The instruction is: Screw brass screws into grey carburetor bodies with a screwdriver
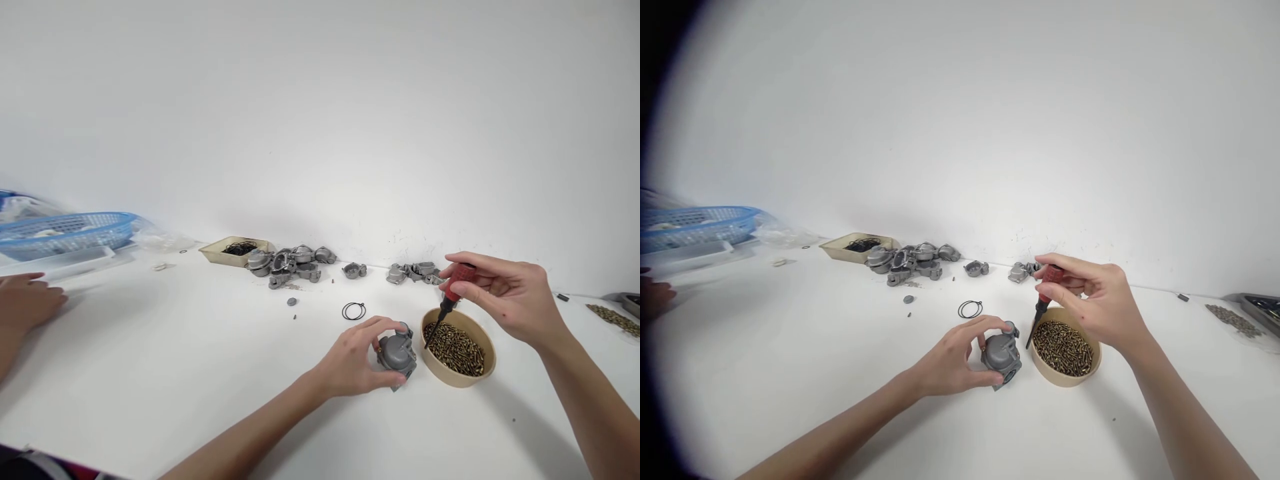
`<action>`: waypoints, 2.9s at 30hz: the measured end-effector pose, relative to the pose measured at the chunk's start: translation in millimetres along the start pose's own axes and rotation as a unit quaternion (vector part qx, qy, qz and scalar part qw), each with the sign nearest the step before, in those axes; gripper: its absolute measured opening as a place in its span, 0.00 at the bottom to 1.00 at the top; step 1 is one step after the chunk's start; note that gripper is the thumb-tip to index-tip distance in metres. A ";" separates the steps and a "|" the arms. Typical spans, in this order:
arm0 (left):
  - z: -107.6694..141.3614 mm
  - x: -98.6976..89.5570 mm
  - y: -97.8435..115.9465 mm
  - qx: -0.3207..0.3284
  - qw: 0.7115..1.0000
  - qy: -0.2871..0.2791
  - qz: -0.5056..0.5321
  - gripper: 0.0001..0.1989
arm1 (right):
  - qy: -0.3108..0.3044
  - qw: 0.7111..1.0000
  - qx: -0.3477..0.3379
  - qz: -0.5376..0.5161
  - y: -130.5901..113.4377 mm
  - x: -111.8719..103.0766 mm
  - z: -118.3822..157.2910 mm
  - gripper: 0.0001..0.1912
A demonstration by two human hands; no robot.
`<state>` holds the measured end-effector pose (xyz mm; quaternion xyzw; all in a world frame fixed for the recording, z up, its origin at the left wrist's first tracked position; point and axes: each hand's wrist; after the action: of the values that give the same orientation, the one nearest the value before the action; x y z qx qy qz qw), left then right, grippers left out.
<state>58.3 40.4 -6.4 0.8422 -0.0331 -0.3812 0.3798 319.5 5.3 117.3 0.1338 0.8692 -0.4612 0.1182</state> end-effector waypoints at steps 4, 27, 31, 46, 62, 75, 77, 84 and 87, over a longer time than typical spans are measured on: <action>-4.4 -14.1 2.1 -0.104 0.993 -0.039 0.026 0.37 | 0.012 1.000 -0.014 0.007 -3.9 -3.0 0.7 0.13; -5.2 2.5 3.0 -0.189 0.957 -0.064 0.210 0.42 | -0.067 0.996 -0.045 -0.022 -7.2 20.6 0.6 0.16; -2.3 10.0 1.0 -0.195 0.960 -0.042 0.197 0.41 | -0.085 0.993 -0.082 -0.026 -4.8 27.9 1.1 0.17; -3.4 11.5 1.4 -0.182 0.963 -0.046 0.193 0.41 | -0.104 0.989 -0.099 -0.046 -4.6 28.8 1.1 0.18; -2.3 11.1 -2.3 -0.147 0.976 -0.048 0.156 0.44 | -0.105 0.992 -0.036 -0.052 3.4 30.5 0.0 0.17; -1.4 14.5 -5.3 -0.148 0.973 -0.045 0.170 0.45 | -0.119 0.991 -0.005 -0.058 11.7 29.5 -2.4 0.17; -1.5 14.8 -4.3 -0.149 0.975 -0.043 0.160 0.45 | -0.117 0.992 -0.018 -0.045 9.1 31.5 -0.8 0.17; -2.2 17.0 2.7 -0.146 0.982 -0.029 0.114 0.45 | -0.169 0.977 -0.132 0.011 -3.5 33.0 6.0 0.23; -2.2 18.0 5.3 -0.138 0.985 -0.024 0.103 0.41 | -0.212 0.968 -0.131 0.014 -7.1 30.9 8.7 0.29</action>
<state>73.7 31.8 -13.1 0.7644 -0.0763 -0.3612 0.5285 288.9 -1.9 107.9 0.0280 0.8752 -0.3591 0.3231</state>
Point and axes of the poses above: each hand's wrist, its own z-axis away from the middle knuckle, its own x-axis out of the palm, y = z × x, and after that the axes turned 9 degrees about x, right-handed
